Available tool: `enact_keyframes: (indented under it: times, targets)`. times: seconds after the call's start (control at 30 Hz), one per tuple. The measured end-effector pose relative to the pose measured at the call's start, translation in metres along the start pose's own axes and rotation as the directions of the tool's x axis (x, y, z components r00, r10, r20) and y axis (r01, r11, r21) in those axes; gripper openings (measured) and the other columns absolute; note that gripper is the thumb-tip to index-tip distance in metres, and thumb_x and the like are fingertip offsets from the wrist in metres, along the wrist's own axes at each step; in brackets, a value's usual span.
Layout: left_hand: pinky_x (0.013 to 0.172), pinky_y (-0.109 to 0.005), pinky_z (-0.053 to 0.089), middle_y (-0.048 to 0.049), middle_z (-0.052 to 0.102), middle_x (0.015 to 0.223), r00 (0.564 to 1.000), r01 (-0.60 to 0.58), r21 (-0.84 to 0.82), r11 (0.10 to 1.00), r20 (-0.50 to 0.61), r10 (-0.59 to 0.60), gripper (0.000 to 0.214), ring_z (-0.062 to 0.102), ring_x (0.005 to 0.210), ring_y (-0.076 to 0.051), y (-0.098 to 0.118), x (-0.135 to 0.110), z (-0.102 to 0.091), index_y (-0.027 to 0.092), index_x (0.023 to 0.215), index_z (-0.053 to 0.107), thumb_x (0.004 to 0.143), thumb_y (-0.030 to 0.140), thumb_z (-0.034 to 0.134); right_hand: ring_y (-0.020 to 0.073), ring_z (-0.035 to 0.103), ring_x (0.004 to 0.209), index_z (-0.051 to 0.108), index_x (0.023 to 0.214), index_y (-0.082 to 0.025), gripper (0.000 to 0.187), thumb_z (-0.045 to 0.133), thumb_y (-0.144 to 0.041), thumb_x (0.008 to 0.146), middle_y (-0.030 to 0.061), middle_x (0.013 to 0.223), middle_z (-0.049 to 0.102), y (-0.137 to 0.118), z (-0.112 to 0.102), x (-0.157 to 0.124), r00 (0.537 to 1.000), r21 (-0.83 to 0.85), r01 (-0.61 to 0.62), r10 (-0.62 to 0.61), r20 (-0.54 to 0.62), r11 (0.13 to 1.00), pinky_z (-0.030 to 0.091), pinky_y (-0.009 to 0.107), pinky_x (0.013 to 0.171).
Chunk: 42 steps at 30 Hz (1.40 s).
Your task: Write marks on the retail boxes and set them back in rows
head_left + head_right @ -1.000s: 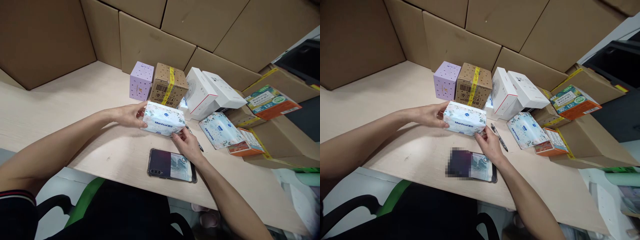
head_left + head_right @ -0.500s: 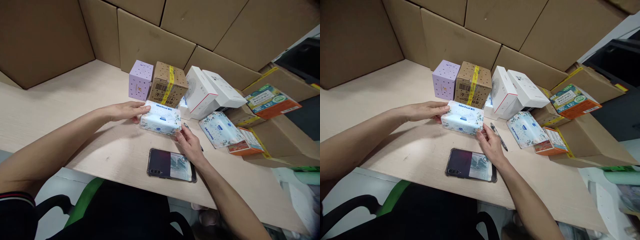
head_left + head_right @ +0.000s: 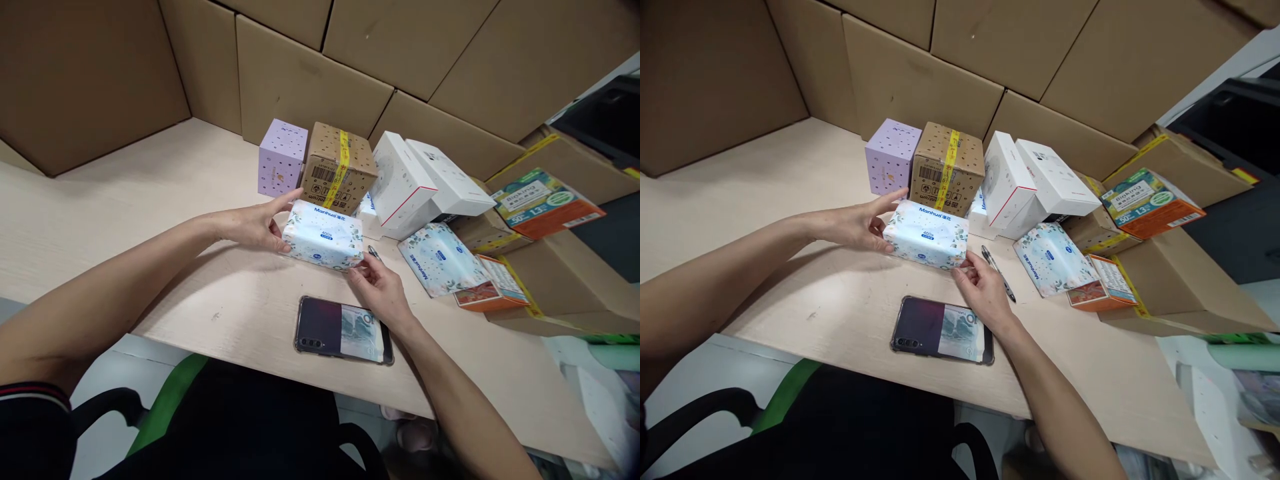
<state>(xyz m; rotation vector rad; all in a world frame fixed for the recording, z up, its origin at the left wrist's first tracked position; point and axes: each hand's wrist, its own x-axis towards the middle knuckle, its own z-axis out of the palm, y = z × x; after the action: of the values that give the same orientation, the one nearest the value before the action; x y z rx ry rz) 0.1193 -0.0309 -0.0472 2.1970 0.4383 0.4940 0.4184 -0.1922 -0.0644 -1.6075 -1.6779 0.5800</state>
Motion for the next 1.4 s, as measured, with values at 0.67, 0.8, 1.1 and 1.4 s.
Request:
enact_keyframes:
  times: [0.67,0.8,1.1,1.4]
  targets:
    - [0.068,-0.035,0.057,-0.0072,0.074,0.095,0.95,0.309,0.074,0.948,-0.062,-0.305,0.115,0.073,0.078,-0.025,0.029,0.004,0.01,0.025,0.167,0.009,0.078,0.038,0.081,0.0315,0.068,0.097,0.073,0.099,-0.013,0.032,0.047,-0.033,0.099,0.0202,0.112,0.071,-0.002,-0.047,0.011,0.916,-0.783,-0.273,0.399,-0.035,0.559,0.041,0.036,0.074]
    - [0.076,-0.038,0.056,-0.0118,0.07,0.115,0.945,0.315,0.124,0.941,-0.135,-0.298,0.114,0.07,0.086,-0.026,0.035,0.008,0.022,0.024,0.166,0.017,0.075,0.048,0.082,0.0229,0.064,0.078,0.065,0.075,-0.019,0.028,0.054,-0.035,0.096,0.0097,0.081,0.071,0.001,-0.067,0.011,0.929,-0.7,-0.243,0.368,0.03,0.671,0.041,0.033,0.068]
    - [0.1,-0.052,0.051,-0.021,0.051,0.14,0.903,0.017,0.693,0.721,-0.32,0.287,0.077,0.053,0.127,-0.037,0.035,0.007,0.051,0.018,0.146,0.046,0.087,0.063,0.068,0.0087,0.049,0.04,0.056,0.096,-0.026,0.034,0.072,-0.055,0.088,-0.0009,0.079,0.073,-0.033,-0.08,-0.009,0.981,0.508,-0.163,0.196,-0.012,0.846,0.037,0.024,0.038]
    - [0.08,-0.037,0.051,-0.0099,0.072,0.11,0.856,-0.142,0.907,0.396,-0.089,0.51,0.023,0.057,0.09,-0.023,0.042,0.008,0.066,0.016,0.12,0.061,0.1,0.021,0.052,0.013,0.057,0.058,0.07,0.096,-0.025,0.033,0.072,-0.057,0.087,-0.0022,0.068,0.06,-0.049,-0.039,0.009,0.993,0.609,-0.034,0.093,-0.066,0.793,0.052,0.029,0.054]
